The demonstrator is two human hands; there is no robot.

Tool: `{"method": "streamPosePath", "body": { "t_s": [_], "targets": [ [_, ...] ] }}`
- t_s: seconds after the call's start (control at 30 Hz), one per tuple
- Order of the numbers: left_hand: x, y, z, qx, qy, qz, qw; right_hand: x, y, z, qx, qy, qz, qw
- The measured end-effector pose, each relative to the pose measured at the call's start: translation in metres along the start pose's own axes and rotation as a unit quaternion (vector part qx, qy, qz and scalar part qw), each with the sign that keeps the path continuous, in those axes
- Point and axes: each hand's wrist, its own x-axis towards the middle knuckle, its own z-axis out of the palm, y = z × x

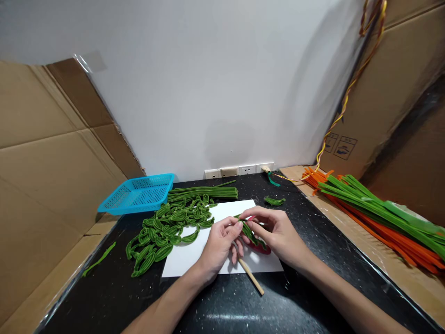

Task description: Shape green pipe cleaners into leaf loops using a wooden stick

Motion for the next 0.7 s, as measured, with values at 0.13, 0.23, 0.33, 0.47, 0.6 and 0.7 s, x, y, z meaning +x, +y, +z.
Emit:
{"method": "streamPosePath", "body": {
  "t_s": [0.13,0.23,0.33,0.47,0.6,0.7],
  "targets": [
    [0.0005,-0.0003,0.0,0.009,0.0,-0.008,1.0,0.0,0.0,0.0008,-0.008,-0.004,0.005,1.0],
    [0.0014,-0.0012,-0.0005,0.005,-0.003,-0.019,1.0,0.0001,-0.0018,0.0013,-0.008,-0.005,0.009,1.0],
    [0.0025,-0.0031,-0.0013,-0.004,-0.002,-0.022,1.0,0.0002,-0.0036,0.0017,-0.014,-0.004,0.0,1.0],
    [0.0026,-0.0041,-0.0019,-0.008,-0.004,-0.016,1.0,0.0008,-0.0035,0.0018,-0.026,-0.003,-0.012,1.0],
    [0.0013,-0.0021,-0.0012,-0.008,0.0,-0.012,1.0,0.0018,-0.0031,0.0014,-0.024,0.024,-0.016,0.999],
    [0.0011,-0.0019,-0.0007,-0.006,0.0,-0.013,1.0,0.0023,-0.0025,0.001,-0.021,0.035,-0.014,0.999]
  ]
}}
